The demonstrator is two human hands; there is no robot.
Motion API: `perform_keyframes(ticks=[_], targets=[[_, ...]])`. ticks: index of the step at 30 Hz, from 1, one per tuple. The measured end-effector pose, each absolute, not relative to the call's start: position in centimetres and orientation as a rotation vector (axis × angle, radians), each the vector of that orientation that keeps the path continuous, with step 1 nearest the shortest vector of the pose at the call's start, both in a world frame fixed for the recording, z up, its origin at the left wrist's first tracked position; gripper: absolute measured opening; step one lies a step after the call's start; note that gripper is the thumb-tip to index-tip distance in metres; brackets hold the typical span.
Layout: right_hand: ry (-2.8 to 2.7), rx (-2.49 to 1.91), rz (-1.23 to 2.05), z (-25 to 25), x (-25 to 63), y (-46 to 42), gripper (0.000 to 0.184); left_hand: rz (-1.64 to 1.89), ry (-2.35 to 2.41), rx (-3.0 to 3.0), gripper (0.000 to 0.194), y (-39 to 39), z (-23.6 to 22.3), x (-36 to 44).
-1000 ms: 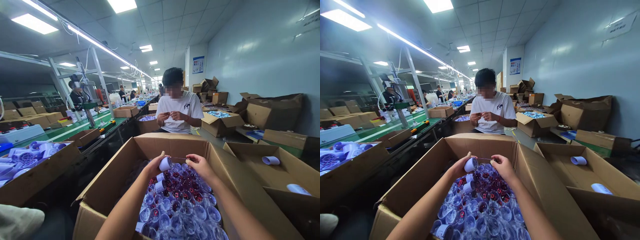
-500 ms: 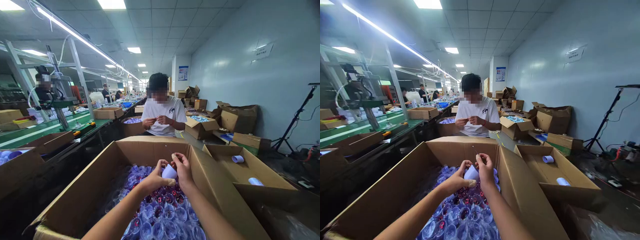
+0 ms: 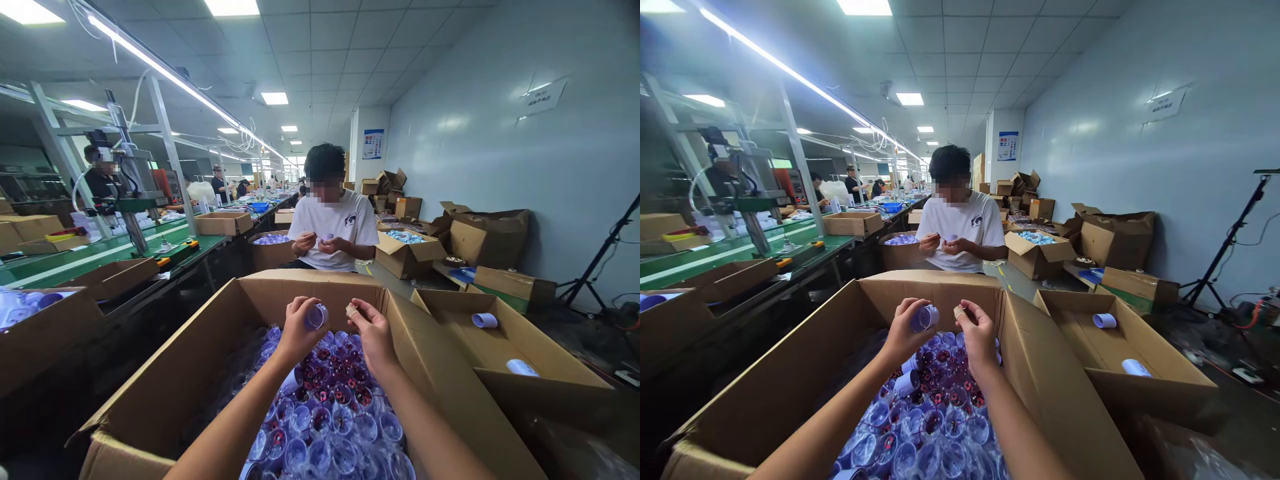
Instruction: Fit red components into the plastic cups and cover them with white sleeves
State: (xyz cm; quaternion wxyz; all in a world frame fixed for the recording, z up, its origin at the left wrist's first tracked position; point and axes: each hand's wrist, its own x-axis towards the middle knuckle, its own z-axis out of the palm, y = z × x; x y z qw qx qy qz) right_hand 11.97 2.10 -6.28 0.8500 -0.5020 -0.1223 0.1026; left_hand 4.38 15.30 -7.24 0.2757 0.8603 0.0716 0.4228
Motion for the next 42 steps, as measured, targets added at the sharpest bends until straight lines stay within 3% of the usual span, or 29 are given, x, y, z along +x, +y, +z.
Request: perform_keyframes(ticks=[8, 16, 42], targets=[[-0.634, -1.261, 0.142, -5.2, 10.9, 1.0, 0.037, 1.211, 0.267, 2.322, 0.054, 18.4, -8.4, 4.7], [-1.013, -1.6, -0.03, -5.8, 9.5, 1.1, 0.021, 1.241, 0.275, 2.413, 0.045, 18.5, -9.0, 4.9], [-1.123, -1.772, -0.157, -6.0, 9.1, 1.5, 0.027, 1.204, 0.253, 2.472, 0.044, 17.1, -8.2, 4.4]])
